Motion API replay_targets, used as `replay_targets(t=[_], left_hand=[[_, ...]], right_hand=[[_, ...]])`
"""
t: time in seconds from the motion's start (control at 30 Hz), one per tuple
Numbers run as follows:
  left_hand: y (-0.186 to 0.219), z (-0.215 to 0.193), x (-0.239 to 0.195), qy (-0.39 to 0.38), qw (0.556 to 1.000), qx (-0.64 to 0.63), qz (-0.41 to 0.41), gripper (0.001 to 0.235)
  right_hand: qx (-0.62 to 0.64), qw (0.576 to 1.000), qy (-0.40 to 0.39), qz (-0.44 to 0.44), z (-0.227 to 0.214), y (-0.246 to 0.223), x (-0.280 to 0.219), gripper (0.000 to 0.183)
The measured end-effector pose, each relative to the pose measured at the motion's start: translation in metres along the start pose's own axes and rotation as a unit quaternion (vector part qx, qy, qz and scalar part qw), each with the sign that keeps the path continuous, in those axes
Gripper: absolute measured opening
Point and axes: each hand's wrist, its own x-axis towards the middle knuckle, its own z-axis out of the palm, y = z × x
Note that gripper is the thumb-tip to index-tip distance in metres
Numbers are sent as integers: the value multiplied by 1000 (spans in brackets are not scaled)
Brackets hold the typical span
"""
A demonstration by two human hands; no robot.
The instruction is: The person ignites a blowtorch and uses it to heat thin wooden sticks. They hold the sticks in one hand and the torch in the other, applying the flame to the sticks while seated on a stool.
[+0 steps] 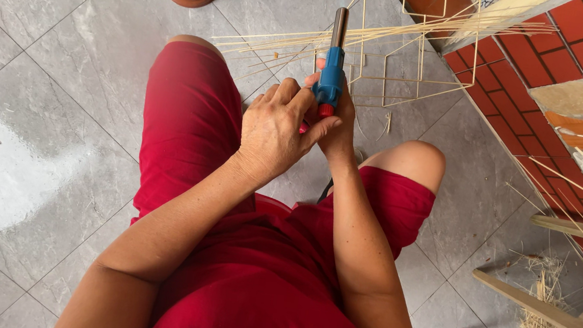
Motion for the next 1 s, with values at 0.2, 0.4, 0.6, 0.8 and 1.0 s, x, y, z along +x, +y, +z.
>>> replay_targets(t=[0.2,0.4,0.6,0.8,1.0], left_hand=[[2,-2,5,-6,1000,-3,-1,46],[-9,-8,6,-13,993,-108,-52,39],[-99,33,61,60,995,-81,-25,13],[-147,150,115,-164,983,-42,-68,26],[-143,230,131,-175,976,-76,-102,32]], right_hand=[[-45,998,-17,-46,-1,4,3,46],[-64,998,8,27,3,-11,-2,54],[-139,989,37,-27,-8,-19,1,62],[-99,995,8,-21,-22,-20,1,63],[-44,996,80,-24,-45,-19,-1,63]])
